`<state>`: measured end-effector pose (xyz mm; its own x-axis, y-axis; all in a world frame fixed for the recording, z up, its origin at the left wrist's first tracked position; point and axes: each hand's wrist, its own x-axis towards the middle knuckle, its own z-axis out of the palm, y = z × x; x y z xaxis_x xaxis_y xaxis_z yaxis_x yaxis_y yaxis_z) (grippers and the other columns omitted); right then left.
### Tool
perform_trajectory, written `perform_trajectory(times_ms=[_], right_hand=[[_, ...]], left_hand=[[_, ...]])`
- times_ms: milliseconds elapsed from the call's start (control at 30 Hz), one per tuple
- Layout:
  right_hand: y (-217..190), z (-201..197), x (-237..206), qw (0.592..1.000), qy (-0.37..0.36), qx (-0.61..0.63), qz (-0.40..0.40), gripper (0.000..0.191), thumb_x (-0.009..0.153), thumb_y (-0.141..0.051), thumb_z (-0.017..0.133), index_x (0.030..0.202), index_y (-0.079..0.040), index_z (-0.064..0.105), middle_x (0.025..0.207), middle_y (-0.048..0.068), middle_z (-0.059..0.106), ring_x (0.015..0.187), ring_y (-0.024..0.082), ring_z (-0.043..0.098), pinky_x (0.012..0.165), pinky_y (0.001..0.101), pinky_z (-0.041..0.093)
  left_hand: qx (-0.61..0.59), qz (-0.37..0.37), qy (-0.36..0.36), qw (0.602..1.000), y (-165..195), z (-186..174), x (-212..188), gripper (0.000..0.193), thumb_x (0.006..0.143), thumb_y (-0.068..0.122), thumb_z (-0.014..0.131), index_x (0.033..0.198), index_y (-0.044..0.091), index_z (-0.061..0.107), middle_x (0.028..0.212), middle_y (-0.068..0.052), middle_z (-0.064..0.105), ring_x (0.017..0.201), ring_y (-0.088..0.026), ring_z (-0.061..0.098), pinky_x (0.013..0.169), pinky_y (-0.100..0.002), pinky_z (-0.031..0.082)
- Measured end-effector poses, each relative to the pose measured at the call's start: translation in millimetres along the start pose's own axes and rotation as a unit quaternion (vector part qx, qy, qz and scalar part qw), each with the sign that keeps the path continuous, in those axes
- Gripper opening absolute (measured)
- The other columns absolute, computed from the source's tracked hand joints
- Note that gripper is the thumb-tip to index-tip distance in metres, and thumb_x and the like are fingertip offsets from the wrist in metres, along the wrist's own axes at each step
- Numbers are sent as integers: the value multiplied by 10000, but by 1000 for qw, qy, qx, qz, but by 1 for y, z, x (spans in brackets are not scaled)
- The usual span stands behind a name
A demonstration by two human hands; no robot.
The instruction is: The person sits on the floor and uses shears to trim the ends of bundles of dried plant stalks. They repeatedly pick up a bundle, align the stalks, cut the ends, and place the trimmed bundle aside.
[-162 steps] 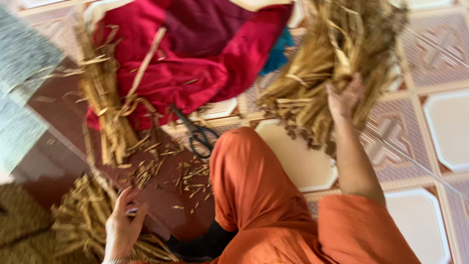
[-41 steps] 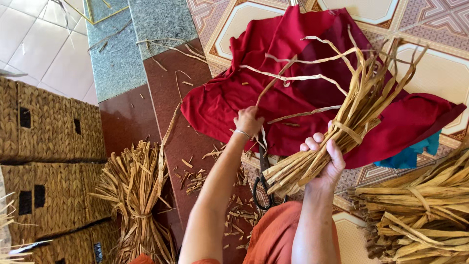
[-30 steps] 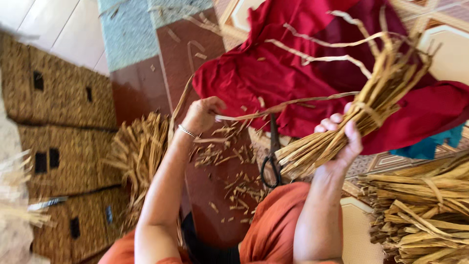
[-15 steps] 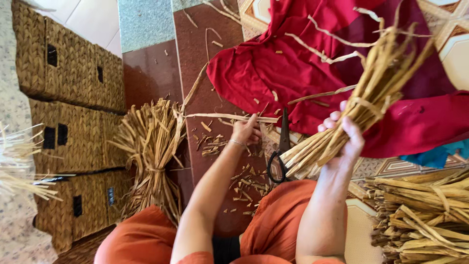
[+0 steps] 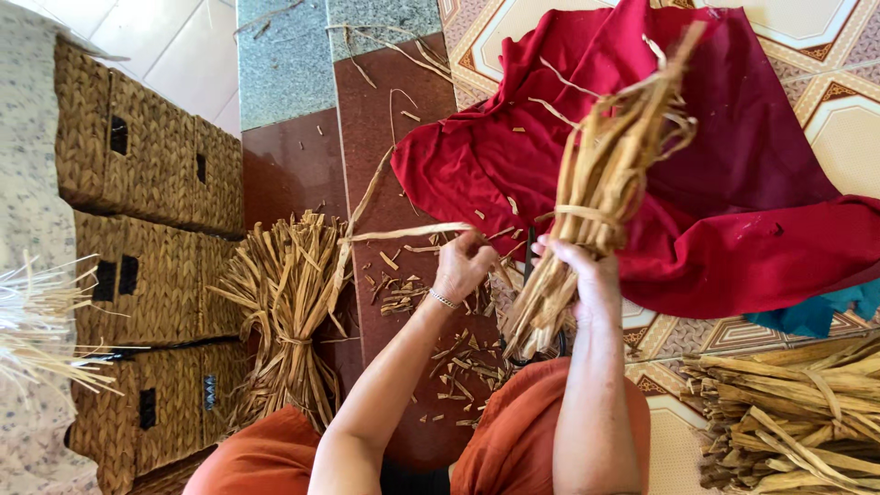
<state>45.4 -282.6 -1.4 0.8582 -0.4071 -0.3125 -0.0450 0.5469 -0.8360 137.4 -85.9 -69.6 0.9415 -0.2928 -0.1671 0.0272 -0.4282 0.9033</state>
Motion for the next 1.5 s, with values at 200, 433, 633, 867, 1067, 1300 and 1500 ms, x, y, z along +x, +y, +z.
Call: perform_trajectory(times_ms=[200,433,633,867,1067,1300,1500], right_hand=[[21,0,10,992,-56,104,47,431,842,-52,725,1263,-6,645,1052,105,740,953,234,723,813,389,612],[21,-12,20,995,-75,62,15,398,820,-71,662,1213,-11,652,976,172,743,870,286,726,818,419,603],[18,-17,25,944,-88,317,-27,317,983,-60,708,1283,-14,614,1116,113,690,1059,246,681,1009,456,563],[38,2,40,982,0,185,37,349,917,-57,704,1260,-54,641,1069,94,711,975,230,696,948,467,592],[42,10,45,982,-5,182,42,343,942,-41,691,1281,-38,639,1088,109,715,979,239,707,953,471,596],[45,-3,40,980,-11,194,40,342,941,-40,674,1281,-26,641,1090,127,718,989,254,715,957,473,603],[43,-11,29,979,-5,198,48,342,925,-26,685,1265,-37,647,1068,128,726,972,260,720,927,473,613]], left_hand=[[-76,218,-47,972,59,13,-13,506,872,34,650,1349,66,485,1115,-157,725,936,-158,756,772,-319,650],[138,93,-161,973,79,1,-12,701,960,146,705,1583,160,383,911,-210,747,787,-257,721,740,-383,599],[170,235,215,933,-36,-87,33,155,882,48,735,1022,108,767,1024,-98,766,965,-294,705,867,-419,572],[351,-221,213,885,-126,-200,71,317,913,213,658,1227,164,677,1080,-79,718,1019,-265,651,1062,-527,391],[349,-291,102,885,-114,-231,79,241,1035,294,561,1122,201,765,990,3,727,886,-160,638,1109,-541,354],[51,-65,139,987,-41,-273,69,213,988,230,647,1107,86,748,724,-7,712,520,-57,595,465,-216,509],[-91,-15,127,988,58,-269,47,231,1028,249,578,1118,82,710,580,-8,638,371,-82,521,309,-245,421]])
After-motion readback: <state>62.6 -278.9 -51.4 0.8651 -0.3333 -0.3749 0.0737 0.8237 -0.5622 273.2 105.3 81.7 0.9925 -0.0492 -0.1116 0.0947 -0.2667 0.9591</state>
